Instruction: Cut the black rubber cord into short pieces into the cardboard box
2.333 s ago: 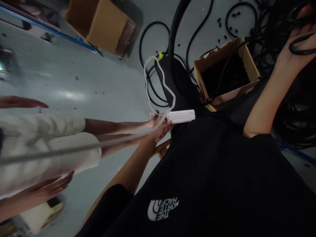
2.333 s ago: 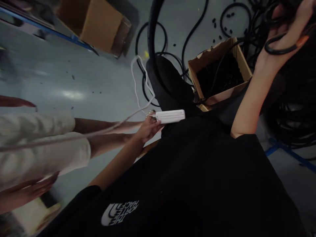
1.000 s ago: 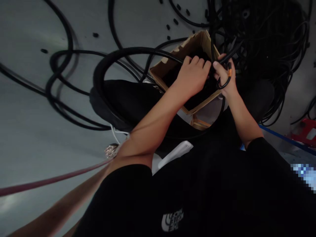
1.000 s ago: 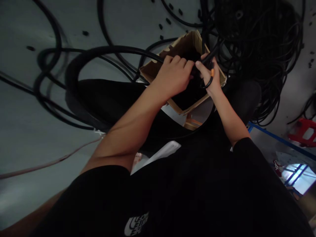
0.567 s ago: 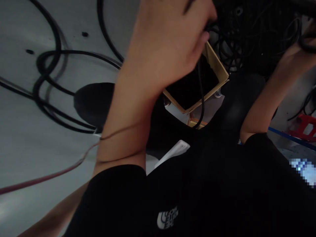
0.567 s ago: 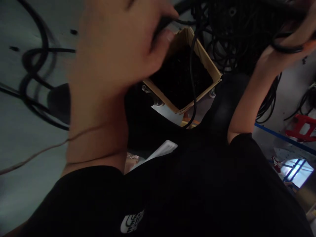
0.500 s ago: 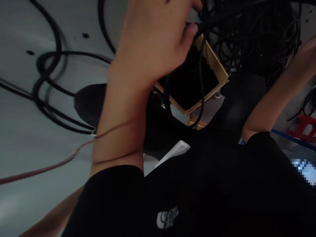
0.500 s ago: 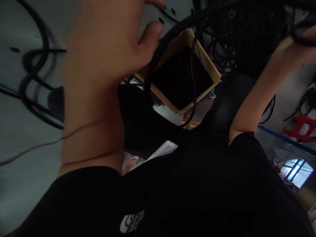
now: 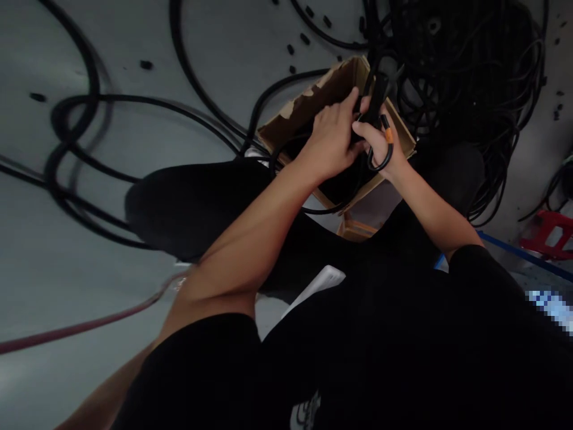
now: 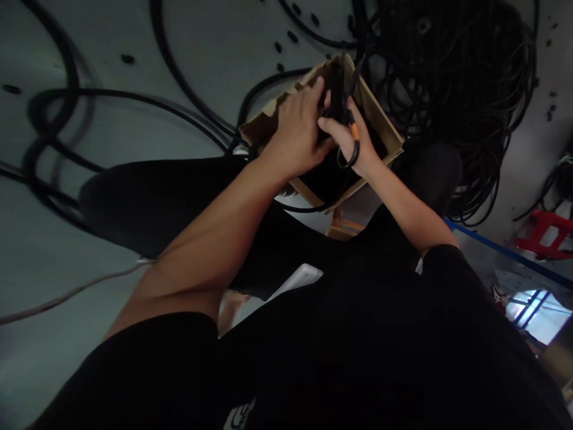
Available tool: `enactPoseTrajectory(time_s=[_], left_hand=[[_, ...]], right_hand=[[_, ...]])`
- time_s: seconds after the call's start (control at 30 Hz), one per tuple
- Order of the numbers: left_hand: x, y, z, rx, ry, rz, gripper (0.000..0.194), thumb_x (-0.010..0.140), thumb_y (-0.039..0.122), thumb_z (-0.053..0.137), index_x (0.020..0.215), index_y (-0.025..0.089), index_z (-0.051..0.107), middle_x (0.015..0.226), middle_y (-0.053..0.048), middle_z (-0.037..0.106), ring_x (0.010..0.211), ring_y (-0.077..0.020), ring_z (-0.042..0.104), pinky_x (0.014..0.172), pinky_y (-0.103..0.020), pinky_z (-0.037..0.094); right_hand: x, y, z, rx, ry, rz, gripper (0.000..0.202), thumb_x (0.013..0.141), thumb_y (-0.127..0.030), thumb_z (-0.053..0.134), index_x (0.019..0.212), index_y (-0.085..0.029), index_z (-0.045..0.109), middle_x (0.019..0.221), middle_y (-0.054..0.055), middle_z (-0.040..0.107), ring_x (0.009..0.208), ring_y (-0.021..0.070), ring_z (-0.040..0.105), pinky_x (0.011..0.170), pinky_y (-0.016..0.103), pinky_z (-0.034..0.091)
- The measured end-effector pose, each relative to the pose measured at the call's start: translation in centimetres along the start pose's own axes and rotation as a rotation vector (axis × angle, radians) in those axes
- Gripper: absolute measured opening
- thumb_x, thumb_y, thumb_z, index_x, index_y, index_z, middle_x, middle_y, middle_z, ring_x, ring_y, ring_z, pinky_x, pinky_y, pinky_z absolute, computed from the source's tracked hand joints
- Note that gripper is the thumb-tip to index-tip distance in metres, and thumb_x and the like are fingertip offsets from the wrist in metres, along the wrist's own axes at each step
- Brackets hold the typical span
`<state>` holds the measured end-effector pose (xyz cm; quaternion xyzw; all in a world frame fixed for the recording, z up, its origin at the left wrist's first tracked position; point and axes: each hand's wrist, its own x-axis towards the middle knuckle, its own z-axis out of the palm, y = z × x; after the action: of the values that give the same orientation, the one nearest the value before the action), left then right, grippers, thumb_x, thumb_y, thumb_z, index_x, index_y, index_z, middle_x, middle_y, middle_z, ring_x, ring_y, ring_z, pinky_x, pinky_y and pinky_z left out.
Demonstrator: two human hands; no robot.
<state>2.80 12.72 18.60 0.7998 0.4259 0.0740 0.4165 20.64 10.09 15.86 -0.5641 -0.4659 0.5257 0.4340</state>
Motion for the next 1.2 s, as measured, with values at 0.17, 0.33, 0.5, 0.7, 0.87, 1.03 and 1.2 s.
enactPoseTrajectory(time_s=[0.17,0.33,0.5,0.7,0.87,1.03,1.2], left_hand=[[1.0,-1.0,0.7,-0.108,-0.006,-0.063,0.105,0.111,0.057,0.074,0.199,0.024,0.027,0.183,-0.026,0.063,0.176,-0.0406,0.058,0.144,-0.060,0.048],[1.8,-3.2,0.9,-0.165,-0.024,-0.093,0.087,0.114,0.057,0.073,0.189,0.023,0.044,0.161,-0.021,0.080,0.156,-0.0380,0.076,0.132,-0.052,0.059],[0.5,-3.4,-1.5,-0.044,-0.064,-0.132,0.081,0.114,0.061,0.071,0.185,0.027,0.051,0.161,-0.016,0.081,0.155,-0.0435,0.076,0.132,-0.054,0.058],[-2.1,-0.5,-6.0,0.145,-0.176,-0.195,0.080,0.123,0.052,0.056,0.196,0.024,0.039,0.172,-0.016,0.075,0.156,-0.0496,0.072,0.135,-0.067,0.054],[-2.8,0.4,-8.1,0.215,-0.164,-0.224,0.051,0.122,0.038,0.046,0.164,0.021,0.070,0.165,-0.016,0.077,0.153,-0.0458,0.072,0.133,-0.064,0.056],[-3.1,-0.4,-7.6,0.121,-0.063,-0.256,0.056,0.122,0.050,0.050,0.173,0.030,0.062,0.160,-0.012,0.077,0.153,-0.0441,0.071,0.136,-0.066,0.053],[-2.6,-1.9,-5.5,0.104,-0.056,-0.160,0.062,0.116,0.055,0.053,0.167,0.027,0.071,0.162,-0.013,0.077,0.160,-0.0485,0.065,0.138,-0.071,0.049]], right_hand=[[0.8,3.3,0.4,0.118,-0.033,0.162,0.063,0.097,-0.088,0.076,0.118,-0.033,0.053,0.117,0.007,0.078,0.140,0.0342,0.073,0.119,0.057,0.068],[2.5,4.2,-0.2,0.214,-0.018,0.176,0.069,0.095,-0.092,0.080,0.114,-0.032,0.051,0.114,0.006,0.077,0.138,0.0317,0.075,0.117,0.053,0.070],[1.5,1.3,-1.1,0.103,-0.158,0.264,0.069,0.097,-0.093,0.079,0.119,-0.033,0.055,0.115,0.009,0.082,0.140,0.0364,0.078,0.107,0.054,0.074],[1.8,-0.5,-3.2,0.200,-0.143,0.244,0.068,0.102,-0.093,0.069,0.131,-0.031,0.062,0.125,0.012,0.085,0.136,0.0364,0.082,0.114,0.058,0.072],[3.1,0.1,-5.0,-0.065,0.044,0.164,0.078,0.100,-0.101,0.067,0.143,-0.036,0.069,0.131,0.010,0.083,0.140,0.0338,0.080,0.110,0.047,0.072],[1.3,0.3,-3.5,-0.044,0.015,0.138,0.079,0.098,-0.094,0.080,0.142,-0.030,0.066,0.108,0.004,0.076,0.100,0.0252,0.082,0.101,0.043,0.073],[-0.1,0.5,-1.9,-0.133,-0.201,0.166,0.074,0.099,-0.095,0.083,0.130,-0.029,0.066,0.092,0.001,0.072,0.079,0.0206,0.075,0.074,0.034,0.071]])
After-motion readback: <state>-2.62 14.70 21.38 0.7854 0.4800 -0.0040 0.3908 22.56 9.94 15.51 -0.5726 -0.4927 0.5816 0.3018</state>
